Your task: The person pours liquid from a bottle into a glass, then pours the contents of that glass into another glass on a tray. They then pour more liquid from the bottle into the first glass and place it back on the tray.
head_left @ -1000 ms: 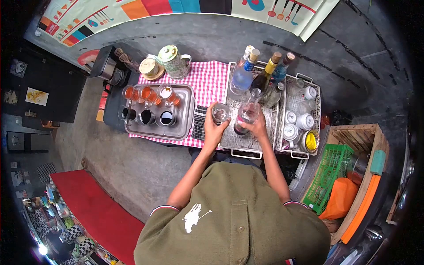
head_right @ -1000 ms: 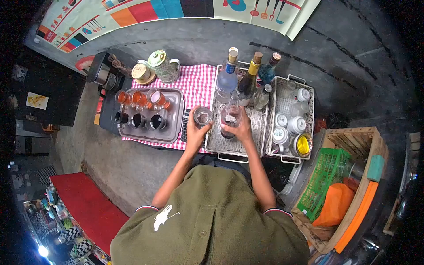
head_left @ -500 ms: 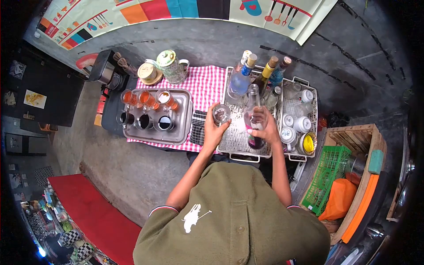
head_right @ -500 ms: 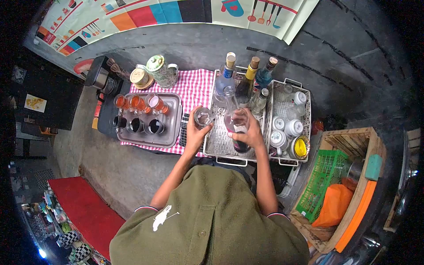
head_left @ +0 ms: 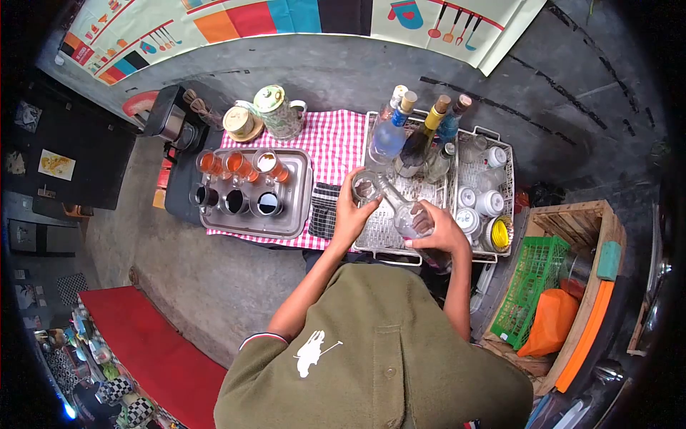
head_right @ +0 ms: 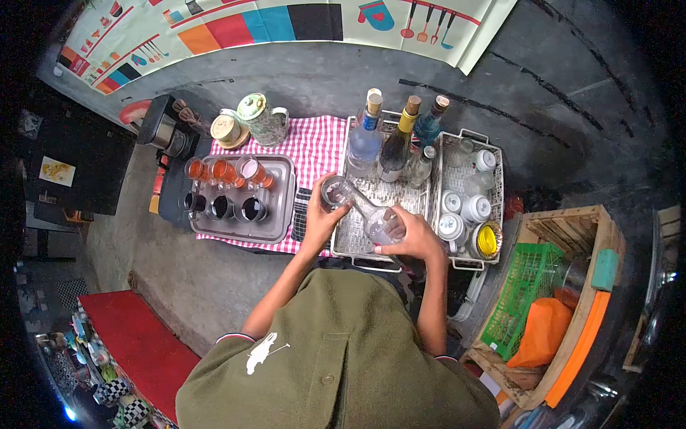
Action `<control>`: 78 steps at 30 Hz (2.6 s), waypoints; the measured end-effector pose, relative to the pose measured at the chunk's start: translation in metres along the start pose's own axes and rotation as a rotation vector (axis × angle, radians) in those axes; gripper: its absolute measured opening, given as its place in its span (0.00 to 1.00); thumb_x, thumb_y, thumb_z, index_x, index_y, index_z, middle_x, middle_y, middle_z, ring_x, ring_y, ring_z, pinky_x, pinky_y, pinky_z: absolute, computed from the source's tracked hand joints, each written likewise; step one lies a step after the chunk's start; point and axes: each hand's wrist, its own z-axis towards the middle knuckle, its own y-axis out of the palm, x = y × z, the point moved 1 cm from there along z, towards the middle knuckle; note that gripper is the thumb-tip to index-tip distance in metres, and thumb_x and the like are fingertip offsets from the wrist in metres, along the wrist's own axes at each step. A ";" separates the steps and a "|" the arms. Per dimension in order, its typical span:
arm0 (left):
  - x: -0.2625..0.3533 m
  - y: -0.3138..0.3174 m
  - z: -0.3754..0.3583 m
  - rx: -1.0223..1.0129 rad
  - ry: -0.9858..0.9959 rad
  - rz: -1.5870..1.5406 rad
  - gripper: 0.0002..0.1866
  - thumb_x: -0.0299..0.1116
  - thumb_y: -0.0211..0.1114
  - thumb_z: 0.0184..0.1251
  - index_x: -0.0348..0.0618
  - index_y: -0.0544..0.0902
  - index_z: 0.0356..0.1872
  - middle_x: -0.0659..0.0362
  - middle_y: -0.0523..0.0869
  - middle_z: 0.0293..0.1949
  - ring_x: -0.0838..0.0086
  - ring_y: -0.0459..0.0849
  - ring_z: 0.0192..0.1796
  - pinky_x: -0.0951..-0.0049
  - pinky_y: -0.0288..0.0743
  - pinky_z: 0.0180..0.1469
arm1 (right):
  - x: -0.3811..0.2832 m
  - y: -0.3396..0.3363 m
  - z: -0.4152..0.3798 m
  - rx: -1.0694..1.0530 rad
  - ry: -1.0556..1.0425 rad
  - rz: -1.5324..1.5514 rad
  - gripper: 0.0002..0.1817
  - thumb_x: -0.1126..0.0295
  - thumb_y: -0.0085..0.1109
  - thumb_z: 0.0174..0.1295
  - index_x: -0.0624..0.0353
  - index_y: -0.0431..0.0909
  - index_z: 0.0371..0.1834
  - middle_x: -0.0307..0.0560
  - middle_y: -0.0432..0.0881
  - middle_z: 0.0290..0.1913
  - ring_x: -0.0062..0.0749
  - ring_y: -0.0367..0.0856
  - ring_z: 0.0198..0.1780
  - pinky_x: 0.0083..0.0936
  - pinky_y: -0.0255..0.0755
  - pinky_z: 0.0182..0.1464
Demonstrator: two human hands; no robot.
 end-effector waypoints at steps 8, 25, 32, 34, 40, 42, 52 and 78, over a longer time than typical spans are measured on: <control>-0.001 0.000 -0.006 -0.013 0.011 -0.021 0.36 0.19 0.69 0.53 0.39 0.69 0.68 0.54 0.79 0.56 0.73 0.80 0.56 0.71 0.75 0.59 | 0.005 0.008 -0.005 -0.086 0.041 0.030 0.41 0.55 0.85 0.39 0.69 0.75 0.52 0.51 0.86 0.34 0.33 0.86 0.36 0.30 0.80 0.43; -0.027 -0.003 -0.017 0.021 0.041 0.075 0.37 0.21 0.69 0.48 0.38 0.72 0.66 0.51 0.77 0.60 0.64 0.79 0.61 0.67 0.72 0.62 | -0.012 0.010 -0.015 -0.090 0.144 -0.215 0.44 0.43 0.81 0.36 0.66 0.79 0.50 0.58 0.86 0.39 0.47 0.86 0.42 0.36 0.77 0.48; -0.026 -0.003 -0.021 0.023 0.047 0.128 0.36 0.22 0.68 0.49 0.40 0.72 0.66 0.52 0.77 0.59 0.65 0.78 0.60 0.66 0.71 0.63 | -0.006 0.012 -0.016 -0.116 0.188 -0.251 0.42 0.45 0.82 0.37 0.67 0.78 0.48 0.56 0.85 0.39 0.40 0.84 0.41 0.35 0.75 0.46; -0.026 -0.003 -0.022 -0.005 0.030 0.141 0.37 0.21 0.67 0.50 0.38 0.70 0.67 0.54 0.76 0.61 0.69 0.76 0.62 0.68 0.67 0.67 | -0.003 0.012 -0.017 -0.086 0.171 -0.243 0.44 0.40 0.81 0.34 0.66 0.80 0.46 0.58 0.85 0.37 0.46 0.85 0.41 0.38 0.76 0.46; -0.027 -0.001 -0.023 -0.009 -0.001 0.120 0.37 0.21 0.66 0.50 0.38 0.70 0.67 0.55 0.76 0.61 0.69 0.75 0.62 0.69 0.67 0.67 | -0.015 0.009 -0.017 -0.121 0.218 -0.291 0.43 0.39 0.80 0.34 0.65 0.80 0.45 0.59 0.85 0.37 0.46 0.84 0.40 0.37 0.75 0.44; -0.028 -0.001 -0.024 -0.004 -0.002 0.122 0.37 0.21 0.66 0.50 0.38 0.70 0.67 0.54 0.76 0.61 0.69 0.76 0.62 0.69 0.68 0.67 | -0.018 0.008 -0.017 -0.136 0.234 -0.284 0.43 0.40 0.80 0.34 0.65 0.80 0.46 0.59 0.85 0.38 0.46 0.85 0.41 0.37 0.75 0.45; -0.034 0.001 -0.023 0.019 0.036 0.142 0.36 0.21 0.68 0.48 0.40 0.72 0.64 0.50 0.77 0.57 0.62 0.79 0.59 0.65 0.72 0.62 | -0.024 0.006 -0.016 -0.176 0.273 -0.250 0.42 0.41 0.80 0.36 0.67 0.81 0.46 0.59 0.86 0.39 0.45 0.85 0.42 0.36 0.76 0.47; -0.032 -0.001 -0.021 -0.012 -0.015 0.132 0.37 0.20 0.67 0.47 0.39 0.72 0.66 0.52 0.75 0.60 0.65 0.75 0.63 0.67 0.68 0.65 | -0.013 0.011 -0.010 -0.188 0.322 -0.190 0.38 0.46 0.81 0.38 0.64 0.83 0.49 0.54 0.88 0.42 0.39 0.86 0.43 0.31 0.76 0.49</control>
